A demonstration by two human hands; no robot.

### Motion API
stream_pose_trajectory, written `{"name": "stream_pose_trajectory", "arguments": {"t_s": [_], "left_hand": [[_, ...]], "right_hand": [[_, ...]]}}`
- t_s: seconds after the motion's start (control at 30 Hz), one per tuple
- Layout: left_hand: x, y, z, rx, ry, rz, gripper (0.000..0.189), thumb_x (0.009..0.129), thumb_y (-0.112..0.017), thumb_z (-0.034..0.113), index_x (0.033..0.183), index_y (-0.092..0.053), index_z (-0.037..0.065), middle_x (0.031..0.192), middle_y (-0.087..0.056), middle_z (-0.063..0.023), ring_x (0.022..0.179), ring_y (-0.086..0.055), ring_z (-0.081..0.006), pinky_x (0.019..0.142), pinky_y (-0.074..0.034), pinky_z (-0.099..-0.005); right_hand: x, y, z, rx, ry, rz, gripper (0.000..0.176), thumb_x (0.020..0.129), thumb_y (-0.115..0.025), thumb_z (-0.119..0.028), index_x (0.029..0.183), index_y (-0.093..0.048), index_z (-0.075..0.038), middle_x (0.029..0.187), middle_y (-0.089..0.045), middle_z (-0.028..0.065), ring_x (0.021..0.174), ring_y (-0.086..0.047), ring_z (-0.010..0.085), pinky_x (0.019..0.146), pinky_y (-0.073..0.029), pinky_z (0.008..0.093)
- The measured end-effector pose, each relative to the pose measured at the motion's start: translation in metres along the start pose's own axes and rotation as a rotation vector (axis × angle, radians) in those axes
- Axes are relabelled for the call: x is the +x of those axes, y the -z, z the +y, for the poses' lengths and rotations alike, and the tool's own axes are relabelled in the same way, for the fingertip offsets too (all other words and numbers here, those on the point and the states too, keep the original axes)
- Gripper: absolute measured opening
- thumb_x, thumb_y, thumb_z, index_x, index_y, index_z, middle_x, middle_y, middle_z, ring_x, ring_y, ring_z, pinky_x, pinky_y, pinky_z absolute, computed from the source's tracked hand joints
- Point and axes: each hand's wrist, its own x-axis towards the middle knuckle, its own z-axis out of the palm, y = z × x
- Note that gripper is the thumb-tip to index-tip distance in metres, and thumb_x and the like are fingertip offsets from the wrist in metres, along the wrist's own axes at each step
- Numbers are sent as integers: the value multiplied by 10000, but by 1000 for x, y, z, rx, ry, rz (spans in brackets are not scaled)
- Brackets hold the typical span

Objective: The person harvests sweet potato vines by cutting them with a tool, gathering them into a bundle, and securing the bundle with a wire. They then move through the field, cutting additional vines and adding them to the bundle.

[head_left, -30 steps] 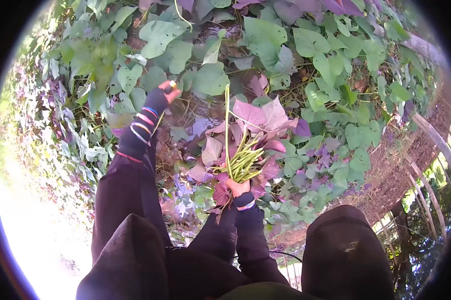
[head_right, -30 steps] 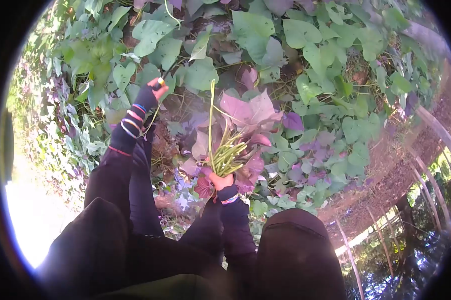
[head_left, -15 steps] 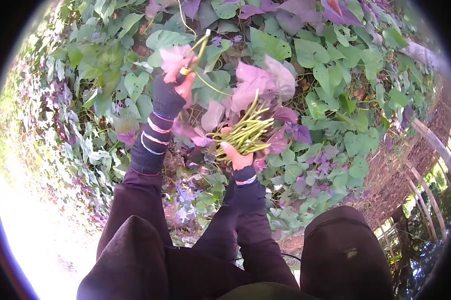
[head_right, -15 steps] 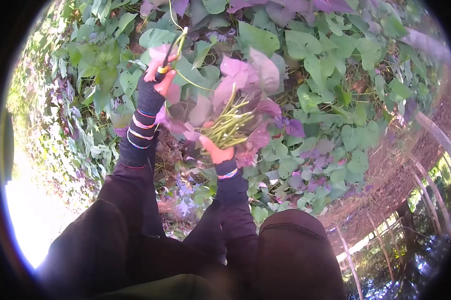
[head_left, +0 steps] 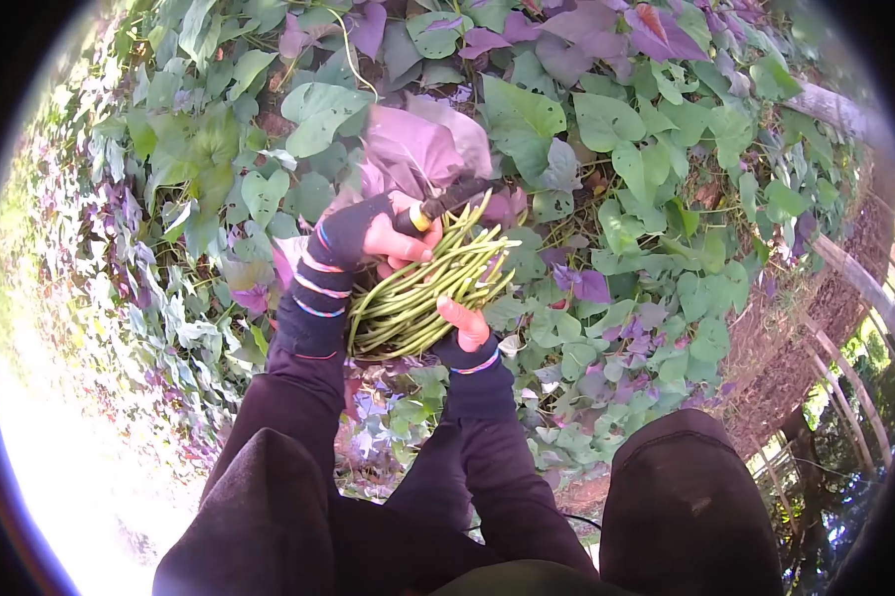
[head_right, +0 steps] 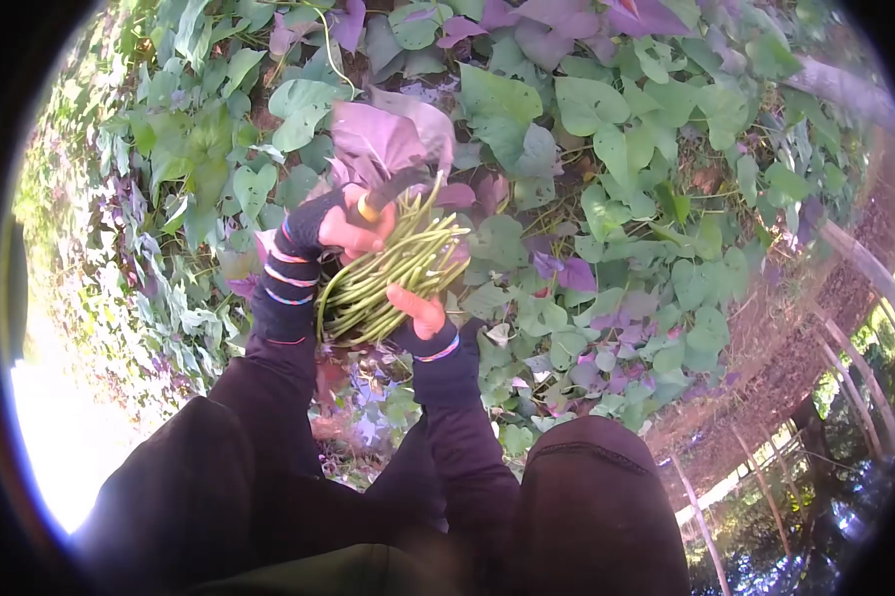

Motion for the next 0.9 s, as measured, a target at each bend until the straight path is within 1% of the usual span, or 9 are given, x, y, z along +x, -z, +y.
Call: {"name": "stream_pose_trajectory", "arguments": {"t_s": [0.07, 0.2, 0.3, 0.4, 0.5, 0.6, 0.77, 0.87, 0.9], "left_hand": [[17, 3, -14, -252, -91, -49, 145, 689, -595, 155, 716, -511, 39, 510, -450, 20, 464, -424, -58, 454, -319, -182], [89, 38, -43, -381, -419, 527, 236, 740, -579, 167, 935, -528, 44, 669, -506, -5, 610, -503, -92, 519, -403, -209], [131, 97, -14, -596, -465, 835, 466, 731, -613, 133, 1155, -419, 127, 958, -467, -49, 700, -519, -160, 595, -492, -305], [164, 152, 12, -465, -434, 1018, 628, 638, -714, 268, 1157, -390, 130, 957, -481, -59, 726, -501, -180, 544, -489, -342], [177, 187, 8, -284, -92, 993, 557, 666, -691, 203, 1135, -412, 92, 944, -519, -63, 797, -528, -189, 629, -489, -330], [155, 153, -6, -564, -692, 926, 373, 725, -600, 73, 1074, -477, 22, 990, -531, -79, 891, -538, -178, 802, -431, -294], [55, 31, -53, -636, -610, 793, 344, 738, -533, 41, 1072, -470, -15, 954, -531, -94, 877, -535, -176, 830, -423, -300], [11, -31, -89, -71, -378, 782, 171, 693, -621, 34, 854, -564, 31, 703, -557, 24, 644, -508, -63, 581, -433, -225], [0, -44, -93, 264, -409, 712, 161, 691, -632, 41, 832, -556, 25, 703, -566, -20, 650, -531, -90, 596, -441, -233]], "right_hand": [[7, -4, 5, 197, 88, 28, 422, 759, -512, -126, 1133, -394, 30, 1063, -492, 168, 998, -486, 300, 886, -381, 409], [2, 27, -1, 201, 132, 126, 325, 772, -497, -72, 1071, -431, 35, 1012, -510, 147, 992, -495, 278, 849, -416, 394], [-12, 42, -9, 13, 115, 295, 278, 753, -520, -13, 1023, -470, 30, 955, -539, 132, 953, -528, 269, 808, -445, 381], [-26, 76, 1, -182, 63, 428, 243, 747, -515, 5, 988, -497, 33, 944, -547, 123, 955, -524, 261, 780, -465, 385], [-33, 89, 8, -245, 86, 525, 236, 712, -553, 22, 947, -531, 18, 899, -573, 115, 874, -559, 234, 742, -479, 357], [-32, 102, 18, -242, 68, 598, 228, 710, -572, -3, 935, -543, 14, 873, -582, 116, 837, -569, 223, 715, -486, 346], [1, 130, 28, -110, -78, 609, 216, 752, -595, -137, 909, -558, 7, 861, -592, 111, 798, -575, 210, 690, -488, 346], [27, 98, 22, 154, -64, 636, 378, 781, -563, -362, 919, -542, -11, 854, -590, 98, 786, -571, 211, 684, -489, 360], [33, 121, 27, 70, -112, 639, 448, 777, -541, -427, 939, -527, -10, 853, -587, 92, 793, -568, 209, 700, -486, 357]]}}
